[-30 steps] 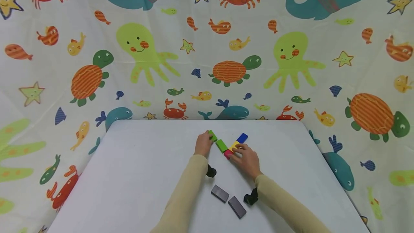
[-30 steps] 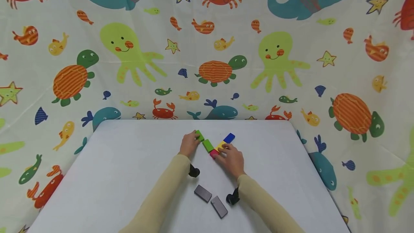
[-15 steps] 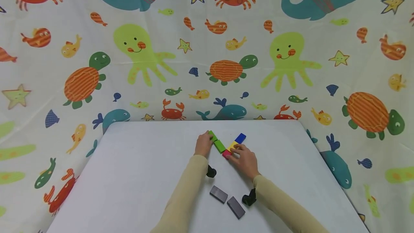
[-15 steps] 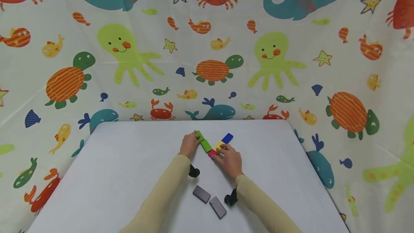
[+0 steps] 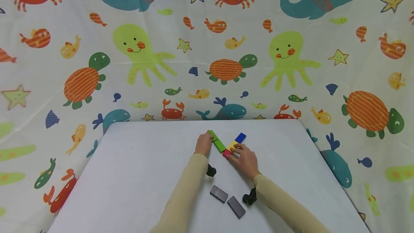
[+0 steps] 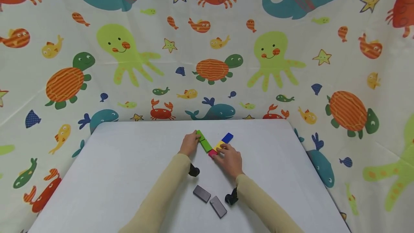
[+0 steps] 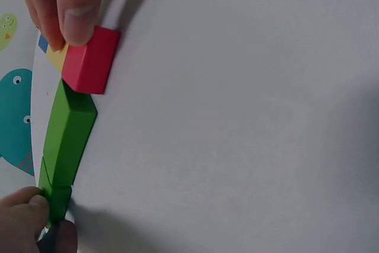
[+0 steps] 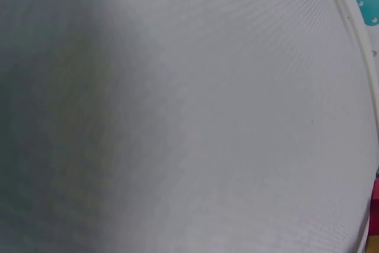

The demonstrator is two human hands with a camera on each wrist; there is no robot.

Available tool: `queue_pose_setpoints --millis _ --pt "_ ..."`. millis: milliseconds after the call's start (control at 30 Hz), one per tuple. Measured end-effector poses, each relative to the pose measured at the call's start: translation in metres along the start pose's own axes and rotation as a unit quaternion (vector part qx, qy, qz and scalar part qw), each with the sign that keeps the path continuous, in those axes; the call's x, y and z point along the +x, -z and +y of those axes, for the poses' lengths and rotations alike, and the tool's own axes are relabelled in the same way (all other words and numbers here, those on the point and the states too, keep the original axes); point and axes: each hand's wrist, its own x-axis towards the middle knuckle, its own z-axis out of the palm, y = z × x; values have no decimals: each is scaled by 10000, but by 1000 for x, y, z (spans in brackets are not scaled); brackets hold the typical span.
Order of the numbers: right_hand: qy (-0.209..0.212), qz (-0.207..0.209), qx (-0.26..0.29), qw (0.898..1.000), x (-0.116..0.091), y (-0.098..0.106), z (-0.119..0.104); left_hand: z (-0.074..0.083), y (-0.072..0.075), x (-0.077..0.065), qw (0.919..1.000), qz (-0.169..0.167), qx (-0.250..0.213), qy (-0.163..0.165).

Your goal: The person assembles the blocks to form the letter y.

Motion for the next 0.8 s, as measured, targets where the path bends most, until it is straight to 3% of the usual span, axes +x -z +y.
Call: queue_pose_setpoints --millis 467,800 --pt "90 103 10 9999 -2 -1 -1 -3 -2 -2 9997 94 90 -190" --pt "133 133 20 9998 -3 2 -4 -5 4 -5 9998 -194 82 -35"
